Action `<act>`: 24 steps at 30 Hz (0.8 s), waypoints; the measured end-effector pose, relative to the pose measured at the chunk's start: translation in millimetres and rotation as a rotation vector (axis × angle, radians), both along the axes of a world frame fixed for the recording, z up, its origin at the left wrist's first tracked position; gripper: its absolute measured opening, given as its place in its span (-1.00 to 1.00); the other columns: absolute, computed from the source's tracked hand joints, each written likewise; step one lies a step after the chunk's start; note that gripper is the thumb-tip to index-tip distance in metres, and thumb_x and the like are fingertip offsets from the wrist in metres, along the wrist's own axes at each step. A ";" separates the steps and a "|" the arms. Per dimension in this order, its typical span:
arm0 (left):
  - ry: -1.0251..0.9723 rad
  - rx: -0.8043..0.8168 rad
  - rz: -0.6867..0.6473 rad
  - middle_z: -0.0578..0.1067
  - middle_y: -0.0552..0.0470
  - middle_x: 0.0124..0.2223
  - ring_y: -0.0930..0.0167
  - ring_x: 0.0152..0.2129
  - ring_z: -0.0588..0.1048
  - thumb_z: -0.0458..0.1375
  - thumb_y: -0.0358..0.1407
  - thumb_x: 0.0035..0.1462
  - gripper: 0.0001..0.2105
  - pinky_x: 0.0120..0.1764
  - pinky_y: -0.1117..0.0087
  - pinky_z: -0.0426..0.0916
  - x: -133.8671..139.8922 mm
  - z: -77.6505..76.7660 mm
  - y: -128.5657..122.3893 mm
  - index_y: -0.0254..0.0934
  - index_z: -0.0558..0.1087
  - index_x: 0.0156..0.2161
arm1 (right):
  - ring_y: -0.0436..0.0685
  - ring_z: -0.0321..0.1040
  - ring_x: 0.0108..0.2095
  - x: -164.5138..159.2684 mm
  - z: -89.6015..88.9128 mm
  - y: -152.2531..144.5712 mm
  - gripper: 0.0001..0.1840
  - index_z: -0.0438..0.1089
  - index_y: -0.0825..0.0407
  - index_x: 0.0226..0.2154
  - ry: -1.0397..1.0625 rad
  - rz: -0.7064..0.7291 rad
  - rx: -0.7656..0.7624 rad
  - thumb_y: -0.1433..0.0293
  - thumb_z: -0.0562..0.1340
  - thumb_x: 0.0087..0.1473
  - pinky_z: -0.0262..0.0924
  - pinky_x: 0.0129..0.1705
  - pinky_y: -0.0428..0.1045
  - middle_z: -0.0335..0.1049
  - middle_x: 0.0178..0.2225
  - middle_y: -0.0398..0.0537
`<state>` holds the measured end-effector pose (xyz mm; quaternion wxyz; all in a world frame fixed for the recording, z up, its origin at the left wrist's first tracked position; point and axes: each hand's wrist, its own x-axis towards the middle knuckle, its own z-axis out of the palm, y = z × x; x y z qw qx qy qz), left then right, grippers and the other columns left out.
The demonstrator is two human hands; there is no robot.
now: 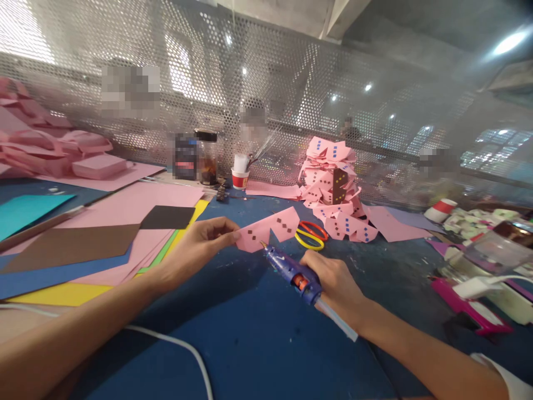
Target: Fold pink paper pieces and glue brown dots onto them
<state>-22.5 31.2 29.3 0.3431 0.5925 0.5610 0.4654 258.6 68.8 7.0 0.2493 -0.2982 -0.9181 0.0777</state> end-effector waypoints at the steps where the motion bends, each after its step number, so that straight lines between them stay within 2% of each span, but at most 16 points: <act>1: -0.009 -0.002 0.007 0.58 0.06 -0.38 0.38 -0.46 0.49 0.20 -0.10 0.07 -0.76 -0.41 0.45 0.31 0.4 1.3 -0.3 -0.24 0.54 -0.34 | -0.02 0.24 -0.47 -0.8 1.6 -0.1 -0.92 0.25 0.01 -0.34 0.031 -0.007 -0.038 0.46 0.20 0.08 -0.01 -0.40 -0.08 0.35 -0.41 -0.18; 4: -0.037 -0.012 0.026 0.59 0.06 -0.37 0.38 -0.42 0.50 0.22 -0.12 0.04 -0.79 -0.37 0.46 0.32 1.6 4.6 -1.2 -0.23 0.54 -0.37 | -0.02 0.24 -0.49 -4.3 8.4 -2.2 -0.90 0.29 0.00 -0.36 0.127 -0.064 -0.208 0.36 0.24 0.13 0.06 -0.41 -0.09 0.33 -0.45 -0.20; 7: -0.073 -0.044 0.035 0.57 0.07 -0.39 0.39 -0.44 0.48 0.23 -0.12 0.04 -0.79 -0.39 0.47 0.31 1.8 4.0 -1.0 -0.24 0.53 -0.38 | -0.03 0.19 -0.57 -6.1 13.3 -4.3 -0.69 0.26 0.00 -0.45 0.173 -0.131 -0.481 0.14 0.20 0.19 0.10 -0.47 -0.09 0.22 -0.59 -0.24; 9: -0.120 -0.078 0.036 0.55 0.06 -0.41 0.40 -0.48 0.46 0.25 -0.11 0.04 -0.78 -0.44 0.47 0.30 0.3 0.8 0.2 -0.26 0.52 -0.37 | -0.04 0.19 -0.59 -5.9 13.8 -3.8 -0.63 0.29 0.01 -0.42 0.196 -0.125 -0.660 0.06 0.17 0.20 0.14 -0.46 -0.09 0.17 -0.64 -0.26; 11: -0.214 -0.097 0.036 0.52 0.05 -0.42 0.42 -0.49 0.45 0.27 -0.13 0.02 -0.78 -0.45 0.48 0.30 -3.0 -3.0 2.3 -0.28 0.51 -0.37 | -0.05 0.19 -0.59 -5.4 13.4 -1.4 -0.63 0.31 0.01 -0.38 0.249 -0.078 -0.773 0.05 0.17 0.19 0.18 -0.44 -0.08 0.18 -0.63 -0.27; 14: -0.464 -0.122 0.033 0.49 0.05 -0.39 0.45 -0.44 0.45 0.29 -0.23 0.04 -0.83 -0.35 0.48 0.36 -10.5 -5.1 6.8 -0.30 0.47 -0.36 | -0.08 0.17 -0.61 -5.2 14.4 4.5 -0.66 0.31 0.03 -0.36 0.376 -0.012 -0.855 0.09 0.20 0.18 0.19 -0.45 -0.08 0.21 -0.58 -0.26; 18: -0.752 -0.183 0.050 0.48 0.05 -0.32 0.48 -0.38 0.43 0.22 -0.36 0.12 -0.94 -0.24 0.47 0.42 -22.7 -0.1 14.3 -0.33 0.45 -0.31 | -0.11 0.14 -0.64 -4.3 17.2 13.9 -0.70 0.33 0.06 -0.36 0.505 0.001 -0.929 0.15 0.22 0.18 0.14 -0.50 -0.10 0.21 -0.57 -0.26; 21: -0.834 -0.216 0.069 0.48 0.05 -0.32 0.47 -0.37 0.43 0.19 -0.42 0.12 -0.94 -0.22 0.45 0.45 -31.9 2.5 19.7 -0.32 0.46 -0.25 | -0.11 0.13 -0.63 -1.9 16.9 21.2 -0.69 0.35 0.07 -0.37 0.562 -0.028 -0.989 0.14 0.22 0.18 0.09 -0.52 -0.10 0.23 -0.56 -0.24; 24: -0.858 -0.224 0.091 0.48 0.03 -0.34 0.46 -0.37 0.45 0.17 -0.44 0.12 -0.95 -0.23 0.41 0.49 -40.9 1.9 24.6 -0.33 0.46 -0.28 | -0.12 0.13 -0.62 1.0 15.7 28.3 -0.66 0.36 0.08 -0.37 0.592 -0.067 -1.013 0.13 0.22 0.18 0.06 -0.54 -0.11 0.24 -0.53 -0.21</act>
